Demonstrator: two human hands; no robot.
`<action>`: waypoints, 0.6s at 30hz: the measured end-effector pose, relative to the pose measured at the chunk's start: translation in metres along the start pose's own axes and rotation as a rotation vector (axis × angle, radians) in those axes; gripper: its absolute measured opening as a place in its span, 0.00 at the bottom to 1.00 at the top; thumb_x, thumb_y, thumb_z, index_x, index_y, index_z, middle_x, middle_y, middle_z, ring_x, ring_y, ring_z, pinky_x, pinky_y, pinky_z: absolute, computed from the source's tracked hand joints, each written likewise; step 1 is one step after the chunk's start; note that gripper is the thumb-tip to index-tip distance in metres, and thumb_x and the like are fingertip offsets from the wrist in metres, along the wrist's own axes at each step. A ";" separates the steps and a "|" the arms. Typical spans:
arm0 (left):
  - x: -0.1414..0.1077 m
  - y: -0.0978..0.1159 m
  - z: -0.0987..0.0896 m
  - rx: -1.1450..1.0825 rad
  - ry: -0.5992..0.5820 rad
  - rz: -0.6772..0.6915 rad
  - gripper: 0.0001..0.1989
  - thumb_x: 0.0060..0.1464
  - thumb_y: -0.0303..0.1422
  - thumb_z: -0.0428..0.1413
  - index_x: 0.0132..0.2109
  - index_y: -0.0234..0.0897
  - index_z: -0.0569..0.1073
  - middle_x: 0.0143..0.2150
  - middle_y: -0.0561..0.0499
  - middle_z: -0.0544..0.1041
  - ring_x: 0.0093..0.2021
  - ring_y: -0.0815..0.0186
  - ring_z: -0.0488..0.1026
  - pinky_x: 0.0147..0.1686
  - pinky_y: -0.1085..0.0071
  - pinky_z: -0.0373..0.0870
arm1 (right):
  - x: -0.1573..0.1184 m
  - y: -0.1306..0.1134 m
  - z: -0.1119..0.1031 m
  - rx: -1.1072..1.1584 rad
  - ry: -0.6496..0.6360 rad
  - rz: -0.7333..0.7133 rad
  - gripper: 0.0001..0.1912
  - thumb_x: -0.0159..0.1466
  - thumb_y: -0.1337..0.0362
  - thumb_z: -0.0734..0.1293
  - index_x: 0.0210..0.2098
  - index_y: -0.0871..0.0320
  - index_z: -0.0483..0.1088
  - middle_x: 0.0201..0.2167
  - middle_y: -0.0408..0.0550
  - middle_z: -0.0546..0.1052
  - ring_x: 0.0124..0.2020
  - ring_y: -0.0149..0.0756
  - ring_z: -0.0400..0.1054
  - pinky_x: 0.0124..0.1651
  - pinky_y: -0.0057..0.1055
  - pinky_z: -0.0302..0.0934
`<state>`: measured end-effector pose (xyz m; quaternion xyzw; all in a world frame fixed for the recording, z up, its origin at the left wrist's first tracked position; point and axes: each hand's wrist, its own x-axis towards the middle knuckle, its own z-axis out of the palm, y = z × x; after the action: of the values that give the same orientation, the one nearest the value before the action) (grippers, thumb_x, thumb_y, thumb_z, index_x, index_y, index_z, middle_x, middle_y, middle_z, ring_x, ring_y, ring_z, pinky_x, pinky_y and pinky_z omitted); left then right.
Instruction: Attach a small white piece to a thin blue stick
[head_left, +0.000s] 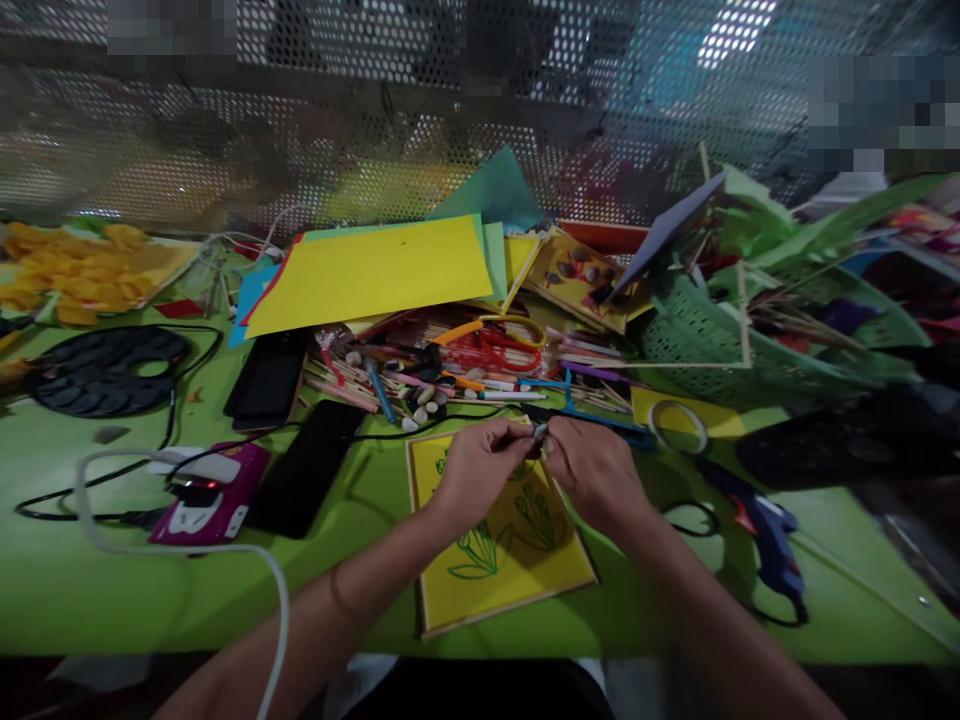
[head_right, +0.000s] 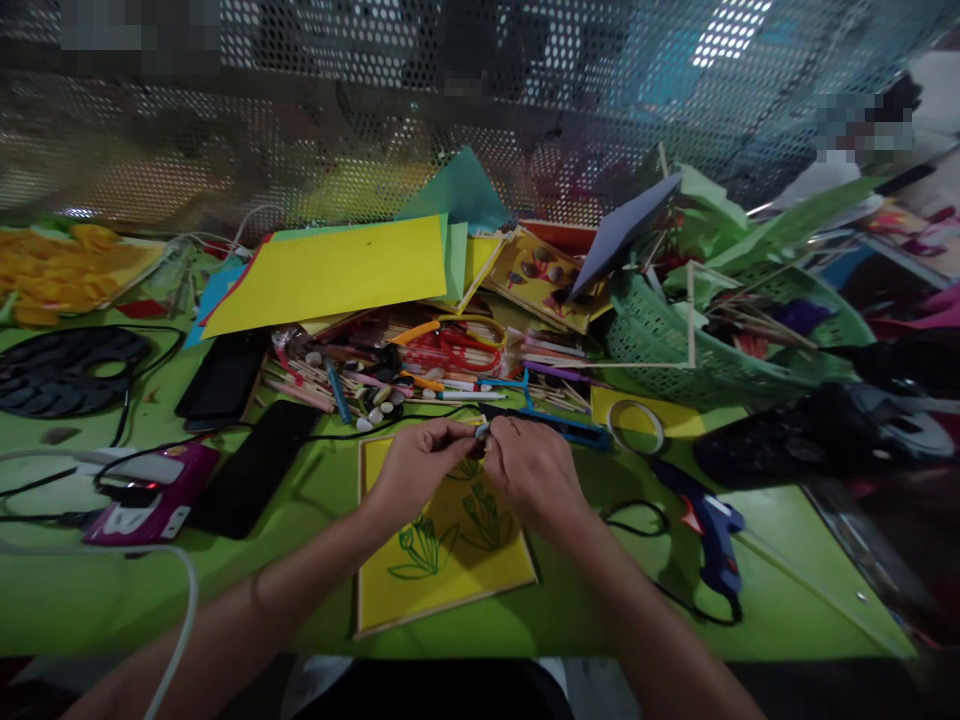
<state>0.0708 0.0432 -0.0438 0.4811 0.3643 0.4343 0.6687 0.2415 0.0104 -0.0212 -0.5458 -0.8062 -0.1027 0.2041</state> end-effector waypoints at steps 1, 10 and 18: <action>0.000 0.000 0.000 0.001 0.000 0.001 0.10 0.50 0.38 0.68 0.36 0.35 0.84 0.34 0.49 0.84 0.35 0.65 0.79 0.43 0.68 0.76 | 0.000 0.001 0.000 0.014 0.009 0.002 0.15 0.72 0.69 0.57 0.29 0.54 0.65 0.23 0.46 0.73 0.24 0.37 0.65 0.34 0.35 0.51; 0.000 0.005 0.000 0.033 -0.019 0.022 0.09 0.51 0.37 0.66 0.35 0.36 0.84 0.32 0.49 0.84 0.35 0.64 0.79 0.43 0.67 0.78 | 0.001 0.002 -0.004 0.163 -0.100 0.032 0.18 0.77 0.60 0.54 0.30 0.52 0.61 0.25 0.45 0.72 0.26 0.38 0.64 0.33 0.33 0.53; -0.002 0.001 0.000 0.065 -0.005 0.034 0.07 0.53 0.36 0.65 0.35 0.37 0.84 0.34 0.49 0.84 0.35 0.64 0.79 0.41 0.69 0.75 | 0.001 0.001 -0.001 0.232 -0.092 0.067 0.15 0.74 0.63 0.56 0.29 0.51 0.57 0.23 0.43 0.69 0.25 0.37 0.61 0.32 0.33 0.51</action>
<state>0.0697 0.0413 -0.0428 0.5099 0.3684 0.4325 0.6460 0.2430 0.0109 -0.0199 -0.5494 -0.8024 0.0235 0.2319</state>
